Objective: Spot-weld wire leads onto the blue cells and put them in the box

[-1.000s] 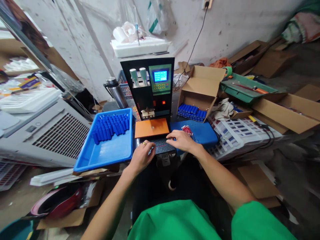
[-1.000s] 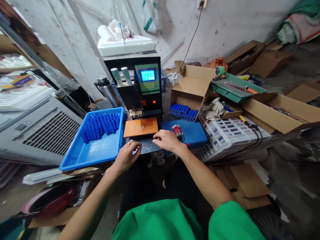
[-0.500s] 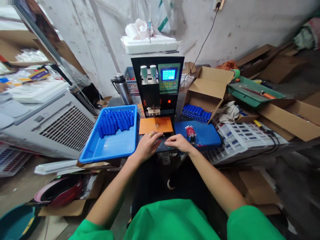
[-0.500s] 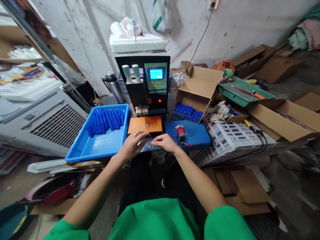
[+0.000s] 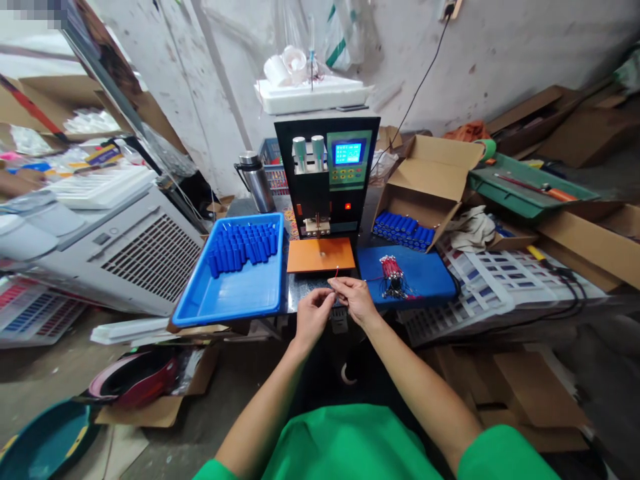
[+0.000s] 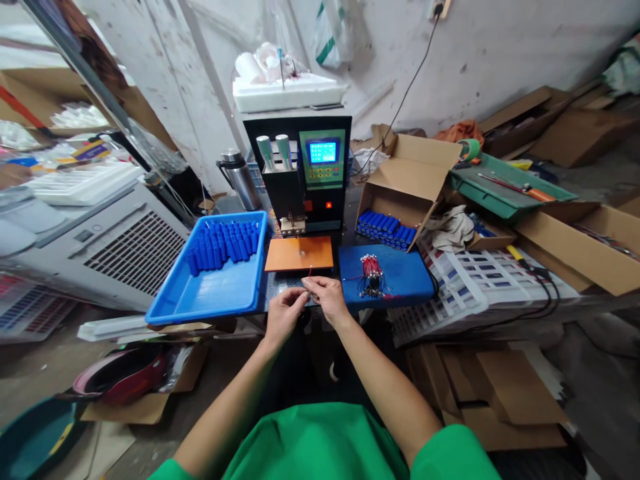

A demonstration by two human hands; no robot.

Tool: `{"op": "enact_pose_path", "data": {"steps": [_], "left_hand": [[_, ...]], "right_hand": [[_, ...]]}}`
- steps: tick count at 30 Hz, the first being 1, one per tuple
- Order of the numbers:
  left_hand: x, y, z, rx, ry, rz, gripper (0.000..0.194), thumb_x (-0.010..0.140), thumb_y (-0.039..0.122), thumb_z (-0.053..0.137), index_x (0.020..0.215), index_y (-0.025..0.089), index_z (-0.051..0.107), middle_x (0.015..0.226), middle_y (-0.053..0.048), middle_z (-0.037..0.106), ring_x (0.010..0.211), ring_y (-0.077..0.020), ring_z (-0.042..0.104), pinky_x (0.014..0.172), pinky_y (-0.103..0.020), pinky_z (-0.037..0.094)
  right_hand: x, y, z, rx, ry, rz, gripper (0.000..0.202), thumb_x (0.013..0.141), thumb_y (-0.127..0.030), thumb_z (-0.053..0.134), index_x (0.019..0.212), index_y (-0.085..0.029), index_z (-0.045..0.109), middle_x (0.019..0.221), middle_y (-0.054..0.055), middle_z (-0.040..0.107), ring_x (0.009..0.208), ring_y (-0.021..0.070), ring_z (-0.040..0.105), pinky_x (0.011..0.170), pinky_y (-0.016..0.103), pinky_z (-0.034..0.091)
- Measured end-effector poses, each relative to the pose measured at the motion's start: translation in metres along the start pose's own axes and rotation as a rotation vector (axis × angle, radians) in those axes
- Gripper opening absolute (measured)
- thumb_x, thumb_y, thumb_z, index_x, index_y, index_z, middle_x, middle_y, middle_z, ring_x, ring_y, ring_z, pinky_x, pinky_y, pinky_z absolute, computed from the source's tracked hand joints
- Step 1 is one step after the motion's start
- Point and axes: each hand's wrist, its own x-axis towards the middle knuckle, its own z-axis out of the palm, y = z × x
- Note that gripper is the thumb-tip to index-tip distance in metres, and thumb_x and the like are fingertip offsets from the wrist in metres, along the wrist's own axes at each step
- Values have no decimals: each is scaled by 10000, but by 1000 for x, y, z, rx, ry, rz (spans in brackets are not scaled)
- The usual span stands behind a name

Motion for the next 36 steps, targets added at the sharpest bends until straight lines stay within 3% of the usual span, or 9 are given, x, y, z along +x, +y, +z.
{"op": "enact_pose_path", "data": {"steps": [5, 10, 15, 18, 22, 25, 27, 31, 36], "left_hand": [[0, 0, -8, -61, -32, -34, 292, 825, 452, 640, 845, 161, 630, 720, -13, 662, 510, -88, 503, 483, -220, 377], [0, 6, -20, 18, -99, -14, 286, 860, 442, 599, 801, 163, 587, 700, -4, 635, 521, -84, 484, 513, -223, 380], [-5, 16, -34, 87, -129, 11, 261, 891, 418, 573, 817, 168, 593, 723, -16, 646, 591, -110, 546, 568, -239, 430], [4, 21, -61, 209, -68, 87, 220, 895, 390, 581, 899, 175, 624, 799, -36, 681, 689, -144, 616, 648, -265, 486], [41, 21, -131, 616, 135, 210, 167, 885, 282, 590, 1017, 197, 647, 943, -69, 708, 840, -196, 663, 785, -325, 513], [73, 16, -186, 1050, 183, 137, 327, 861, 179, 591, 1187, 204, 604, 1060, -111, 673, 979, -245, 652, 860, -358, 498], [91, 12, -211, 1267, 155, 36, 491, 836, 151, 611, 1316, 212, 525, 1142, -136, 630, 1033, -268, 643, 861, -358, 490], [113, 6, -226, 1457, 57, -78, 618, 836, 152, 612, 1418, 218, 416, 1195, -157, 589, 1034, -280, 649, 840, -350, 482], [117, -1, -221, 1421, 59, -48, 449, 852, 161, 588, 1290, 206, 502, 1165, -147, 596, 972, -267, 658, 779, -337, 483]], "right_hand": [[1, 3, -5, -132, -65, -45, 341, 680, -502, 770, 720, -170, 700, 525, -43, 493, 469, 80, 369, 441, 230, 274], [0, -4, -8, -346, -170, -165, 303, 714, -476, 729, 732, -176, 692, 664, 13, 644, 598, 139, 544, 584, 270, 455], [-2, -8, -3, -434, -226, -247, 267, 744, -450, 700, 735, -183, 692, 701, 38, 679, 659, 180, 609, 646, 303, 495], [4, -8, -4, -482, -123, -327, 276, 747, -463, 689, 718, -188, 692, 702, 45, 679, 651, 186, 602, 636, 310, 487], [25, -10, -6, -487, 28, -402, 306, 719, -496, 689, 712, -190, 687, 717, 61, 692, 671, 202, 614, 666, 332, 497], [45, -12, -4, -478, 68, -425, 345, 705, -534, 686, 694, -190, 673, 696, 59, 686, 644, 197, 602, 647, 332, 493], [56, -12, 2, -469, 78, -423, 367, 693, -552, 683, 685, -185, 668, 691, 58, 682, 638, 192, 596, 647, 333, 491], [70, -9, 11, -453, 101, -382, 383, 659, -558, 679, 671, -175, 672, 686, 64, 679, 651, 198, 592, 653, 338, 482], [72, -7, 10, -442, 111, -363, 385, 667, -553, 685, 687, -169, 681, 712, 71, 695, 658, 196, 596, 663, 334, 474]]}}
